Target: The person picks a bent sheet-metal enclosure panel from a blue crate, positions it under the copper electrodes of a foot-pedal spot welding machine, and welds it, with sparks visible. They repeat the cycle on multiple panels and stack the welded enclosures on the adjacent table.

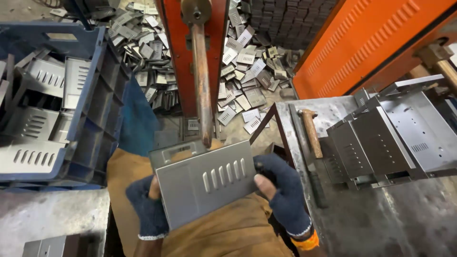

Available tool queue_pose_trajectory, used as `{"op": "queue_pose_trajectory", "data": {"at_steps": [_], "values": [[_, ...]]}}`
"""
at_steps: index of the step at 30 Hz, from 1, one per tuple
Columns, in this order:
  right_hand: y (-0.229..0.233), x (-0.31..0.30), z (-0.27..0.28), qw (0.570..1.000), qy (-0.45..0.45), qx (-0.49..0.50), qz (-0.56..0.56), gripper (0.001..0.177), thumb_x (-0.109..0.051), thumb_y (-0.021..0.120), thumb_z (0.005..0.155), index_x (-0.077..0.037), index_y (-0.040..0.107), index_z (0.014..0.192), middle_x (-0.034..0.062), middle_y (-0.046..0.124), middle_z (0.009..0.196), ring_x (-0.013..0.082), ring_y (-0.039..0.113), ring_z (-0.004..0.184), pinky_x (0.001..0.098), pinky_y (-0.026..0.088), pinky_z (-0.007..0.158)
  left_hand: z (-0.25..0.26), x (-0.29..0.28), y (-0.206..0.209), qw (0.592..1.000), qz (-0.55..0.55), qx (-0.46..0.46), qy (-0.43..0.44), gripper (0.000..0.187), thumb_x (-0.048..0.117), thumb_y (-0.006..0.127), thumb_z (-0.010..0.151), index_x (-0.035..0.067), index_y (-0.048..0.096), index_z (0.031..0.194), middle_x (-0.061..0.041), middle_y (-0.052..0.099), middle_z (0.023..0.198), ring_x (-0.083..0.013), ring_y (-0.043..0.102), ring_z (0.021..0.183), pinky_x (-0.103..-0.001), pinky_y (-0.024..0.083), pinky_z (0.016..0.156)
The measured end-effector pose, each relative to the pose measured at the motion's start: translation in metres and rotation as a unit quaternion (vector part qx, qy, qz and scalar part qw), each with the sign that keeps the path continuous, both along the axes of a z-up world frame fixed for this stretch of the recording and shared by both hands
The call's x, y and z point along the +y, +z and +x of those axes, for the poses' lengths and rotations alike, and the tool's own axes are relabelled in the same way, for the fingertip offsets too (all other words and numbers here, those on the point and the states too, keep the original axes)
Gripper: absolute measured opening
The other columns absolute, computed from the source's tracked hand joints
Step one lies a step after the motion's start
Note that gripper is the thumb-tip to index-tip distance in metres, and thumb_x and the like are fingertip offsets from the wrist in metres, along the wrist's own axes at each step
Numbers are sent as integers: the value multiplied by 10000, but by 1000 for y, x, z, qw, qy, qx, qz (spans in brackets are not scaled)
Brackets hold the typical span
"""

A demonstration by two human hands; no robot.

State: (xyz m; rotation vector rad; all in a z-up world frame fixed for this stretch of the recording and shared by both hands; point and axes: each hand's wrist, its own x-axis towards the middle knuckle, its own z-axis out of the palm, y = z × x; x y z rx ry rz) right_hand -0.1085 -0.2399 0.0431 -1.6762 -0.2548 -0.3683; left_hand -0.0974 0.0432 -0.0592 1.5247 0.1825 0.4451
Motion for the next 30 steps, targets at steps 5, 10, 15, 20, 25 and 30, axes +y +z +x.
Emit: {"op": "queue_pose_trajectory", "data": {"at_steps": [5,10,15,20,25,30], "values": [[-14,-11,4,988,-50,59,-133,194,15,640,926,17,695,1113,61,735,1012,131,682,967,277,540,874,9,-9,55,997,74,-10,5,535,295,622,1007,24,474,571,10,439,517,-73,402,503,-332,277,485],[-15,1,28,992,-81,68,-63,329,48,574,914,1,674,1223,32,730,1147,123,641,1006,265,513,910,43,-15,103,921,367,-118,-56,481,247,696,902,-11,530,531,-162,455,521,-304,460,457,-413,344,509],[-11,36,60,983,96,138,71,543,-2,691,943,-18,586,1475,70,630,1044,161,563,935,289,478,840,93,-18,154,861,488,-60,-129,356,333,721,835,108,740,559,-153,619,522,-342,603,474,-442,458,513],[-9,58,91,970,187,111,106,794,-138,786,862,-24,414,1554,82,556,1447,179,515,1272,329,418,1091,125,-10,159,822,545,-73,-148,269,362,804,637,102,768,579,-164,658,578,-367,642,548,-480,500,558],[-35,57,101,990,139,7,-8,894,-248,817,858,-9,355,1584,124,434,1614,244,355,1533,386,238,1274,130,-12,157,808,562,-55,-166,291,379,808,690,109,772,589,-157,658,575,-363,640,542,-483,507,565],[-48,55,107,986,152,51,47,878,-292,801,875,-23,344,1575,89,402,1616,212,377,1471,380,370,1144,135,-14,157,807,561,-33,-179,299,376,795,688,92,768,600,-160,641,548,-347,627,504,-474,505,556]]}}
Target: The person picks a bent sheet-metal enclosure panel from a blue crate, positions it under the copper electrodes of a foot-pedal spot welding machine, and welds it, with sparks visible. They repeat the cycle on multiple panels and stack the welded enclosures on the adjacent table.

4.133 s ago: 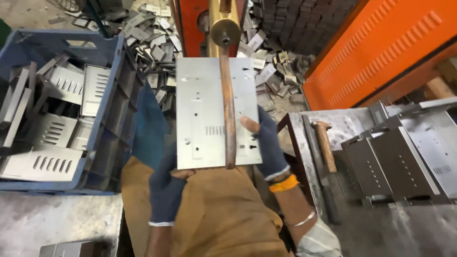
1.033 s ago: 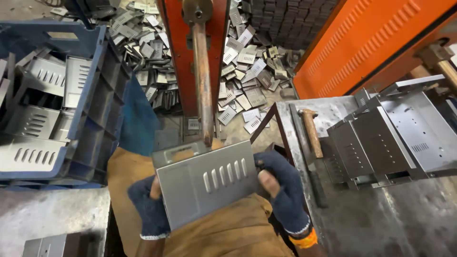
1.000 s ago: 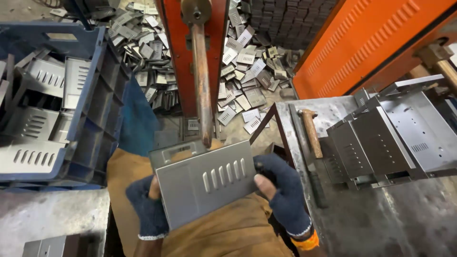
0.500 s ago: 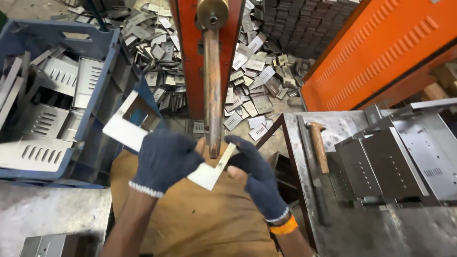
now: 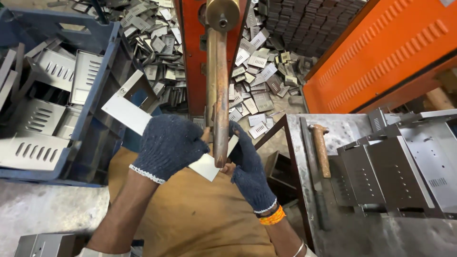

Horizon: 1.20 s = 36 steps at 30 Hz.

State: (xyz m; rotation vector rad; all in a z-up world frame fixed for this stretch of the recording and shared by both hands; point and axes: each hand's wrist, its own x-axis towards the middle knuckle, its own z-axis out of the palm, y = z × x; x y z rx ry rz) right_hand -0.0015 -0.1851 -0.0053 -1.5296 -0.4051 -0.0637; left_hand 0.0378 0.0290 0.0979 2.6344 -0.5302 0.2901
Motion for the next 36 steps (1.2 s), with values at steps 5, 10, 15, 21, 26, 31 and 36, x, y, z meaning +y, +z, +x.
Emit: {"op": "queue_pose_trajectory", "data": {"at_steps": [5,10,15,21,26,31,36], "values": [[0,2,-1,998,-12,-64,-27,812,-244,750,937,-26,375,1623,111,433,1657,208,408,1534,336,345,1261,3,-2,-1,1000,-10,-8,-14,374,369,729,829,74,758,601,-159,624,525,-340,609,481,-472,497,551],[-9,3,-4,998,6,36,58,804,-281,768,935,-30,361,1582,79,478,1488,176,523,1301,305,516,1040,6,-1,-7,999,5,-35,-18,391,364,717,836,74,747,576,-179,620,544,-362,613,514,-479,494,563],[12,4,-7,999,9,19,41,802,-296,786,937,-7,382,1567,88,508,1459,180,542,1308,350,473,1116,4,-1,-2,998,-2,-42,-43,270,333,749,722,97,755,592,-169,626,553,-361,625,537,-493,490,565],[21,5,0,989,78,1,124,864,-515,671,973,-31,324,1599,63,436,1553,157,488,1377,368,419,1146,12,2,-4,998,-7,-42,-50,247,353,755,640,109,756,600,-178,642,579,-374,636,559,-510,490,564],[20,-6,14,992,29,43,116,817,-583,412,1070,-3,407,1647,126,498,1547,209,467,1060,388,394,894,27,-7,-3,997,-18,-60,-52,335,370,728,763,85,726,587,-181,629,595,-380,637,591,-506,501,593],[21,-7,15,1000,-5,-29,10,765,-595,327,1099,18,406,1550,127,489,1571,243,428,1488,383,306,1249,29,-10,1,998,-2,-36,-50,250,339,725,663,95,744,612,-182,628,592,-383,645,586,-506,511,587],[27,-7,15,999,1,-23,41,773,-591,372,1090,36,452,1535,132,532,1536,234,506,1369,365,389,1137,32,-10,-5,996,-28,-55,-64,254,350,731,674,100,755,638,-186,634,603,-392,642,585,-513,509,580]]}}
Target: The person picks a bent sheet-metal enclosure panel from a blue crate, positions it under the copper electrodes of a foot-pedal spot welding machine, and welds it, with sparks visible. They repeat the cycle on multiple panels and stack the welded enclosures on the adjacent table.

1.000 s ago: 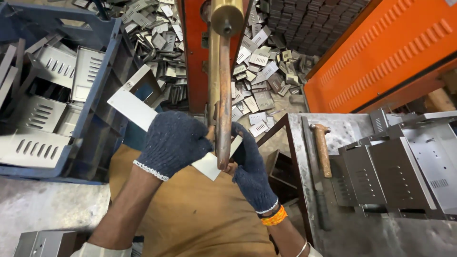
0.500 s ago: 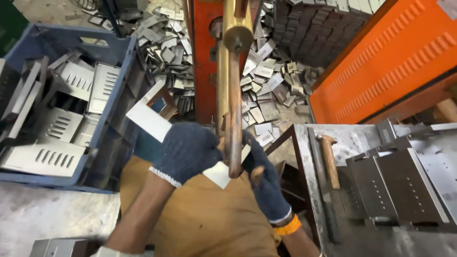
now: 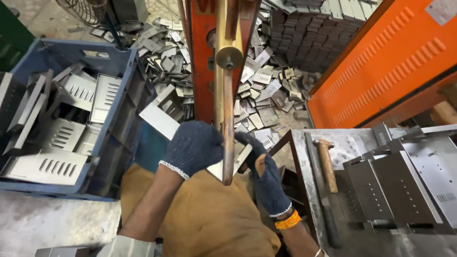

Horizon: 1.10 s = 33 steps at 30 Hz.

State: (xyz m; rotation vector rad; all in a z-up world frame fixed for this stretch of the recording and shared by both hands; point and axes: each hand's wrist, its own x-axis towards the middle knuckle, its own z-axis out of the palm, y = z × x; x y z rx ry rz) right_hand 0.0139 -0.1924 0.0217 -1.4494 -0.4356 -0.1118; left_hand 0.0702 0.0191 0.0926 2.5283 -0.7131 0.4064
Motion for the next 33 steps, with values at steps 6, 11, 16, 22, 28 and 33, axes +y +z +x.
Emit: {"op": "queue_pose_trajectory", "data": {"at_steps": [6,11,16,22,28,33], "values": [[7,-5,-9,998,28,54,35,730,-556,359,1079,10,475,1524,106,573,1478,192,574,1154,334,463,978,-16,2,0,1000,1,-12,1,276,353,737,703,95,740,604,-179,629,591,-385,641,584,-512,504,583],[2,-4,-34,999,0,42,8,658,-481,376,1137,41,570,1486,136,623,1397,195,571,1172,345,455,1022,-77,-1,-11,996,25,38,73,276,353,749,694,106,727,573,-175,632,584,-370,644,582,-499,496,595],[-74,-38,-58,979,-127,135,-84,609,-462,362,1070,-7,764,1016,76,782,974,155,711,949,296,530,889,-148,-60,-45,976,-154,99,121,281,328,745,758,103,705,595,-150,646,586,-357,652,595,-509,477,575],[50,-170,-112,957,-242,89,-133,528,-399,543,1068,-40,581,682,13,533,639,107,490,594,286,401,553,-187,-159,15,942,-258,196,-90,140,269,713,824,149,781,847,-103,723,729,-304,720,650,-450,535,624],[141,-230,-153,738,-614,-118,-252,404,-207,589,1094,-3,618,746,102,582,615,237,577,541,333,350,534,-150,-181,50,857,-415,14,-307,261,120,630,940,87,705,1187,-108,753,1015,-276,758,932,-376,575,851],[162,-268,-103,579,-547,-158,-584,440,-302,897,806,-58,665,1090,139,675,1004,329,671,904,435,534,767,-134,-195,38,862,-418,186,-219,184,133,709,908,80,784,1067,-54,794,818,-132,757,694,-269,579,641]]}}
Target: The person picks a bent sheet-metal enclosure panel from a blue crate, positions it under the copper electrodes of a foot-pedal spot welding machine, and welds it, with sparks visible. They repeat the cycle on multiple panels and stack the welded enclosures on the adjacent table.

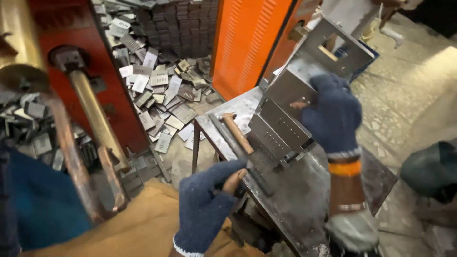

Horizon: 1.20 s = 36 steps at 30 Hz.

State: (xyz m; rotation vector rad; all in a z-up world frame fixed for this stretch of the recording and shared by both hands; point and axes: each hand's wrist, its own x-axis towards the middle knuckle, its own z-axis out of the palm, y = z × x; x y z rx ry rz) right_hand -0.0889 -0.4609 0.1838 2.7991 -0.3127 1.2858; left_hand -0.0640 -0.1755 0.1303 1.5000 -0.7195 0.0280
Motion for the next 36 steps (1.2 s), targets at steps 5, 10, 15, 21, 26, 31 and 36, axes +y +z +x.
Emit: {"op": "queue_pose_trajectory", "data": {"at_steps": [5,10,15,21,26,31,36], "values": [[-28,-33,37,990,-117,77,-17,499,-316,911,682,-90,697,1072,152,702,996,370,677,931,487,522,730,10,-4,-32,989,60,137,1,167,153,748,881,51,822,991,-47,793,685,-84,699,584,-244,547,550],[-34,-38,38,991,-101,73,-56,452,-345,881,759,-65,681,1052,155,687,950,375,668,911,491,511,709,10,-10,-49,980,60,187,-21,268,138,654,932,56,781,1153,-59,801,784,-84,723,715,-251,570,666],[-42,32,43,999,-6,-37,-29,326,-202,816,855,-86,691,1133,134,702,1033,358,674,950,464,525,792,9,8,-84,977,22,210,-18,310,154,600,967,33,743,1214,-53,821,915,-95,741,841,-268,582,777],[-168,182,40,878,340,185,283,393,-167,765,787,-66,674,1156,154,716,1016,368,696,874,424,549,736,1,73,-107,929,-74,350,90,348,226,596,985,11,752,1210,-71,792,863,-119,707,752,-280,578,711],[-183,307,25,748,505,352,250,299,-189,787,802,-151,727,1093,121,724,937,348,683,856,439,538,725,-25,173,-150,885,-112,364,268,348,248,605,987,-8,772,1153,-72,775,823,-137,701,698,-280,559,636],[-188,353,8,676,584,372,254,263,-208,807,785,-121,718,1017,59,733,904,280,679,799,422,533,689,-91,295,-210,710,245,195,631,485,292,784,797,80,698,1224,-141,721,1058,-277,699,891,-379,538,806],[-196,356,-3,648,627,374,217,265,-218,807,813,-103,702,1028,78,688,887,306,659,836,438,513,715,-195,381,-266,525,485,219,664,655,394,895,664,128,704,1231,-184,661,1166,-383,631,1088,-463,512,941]]}}
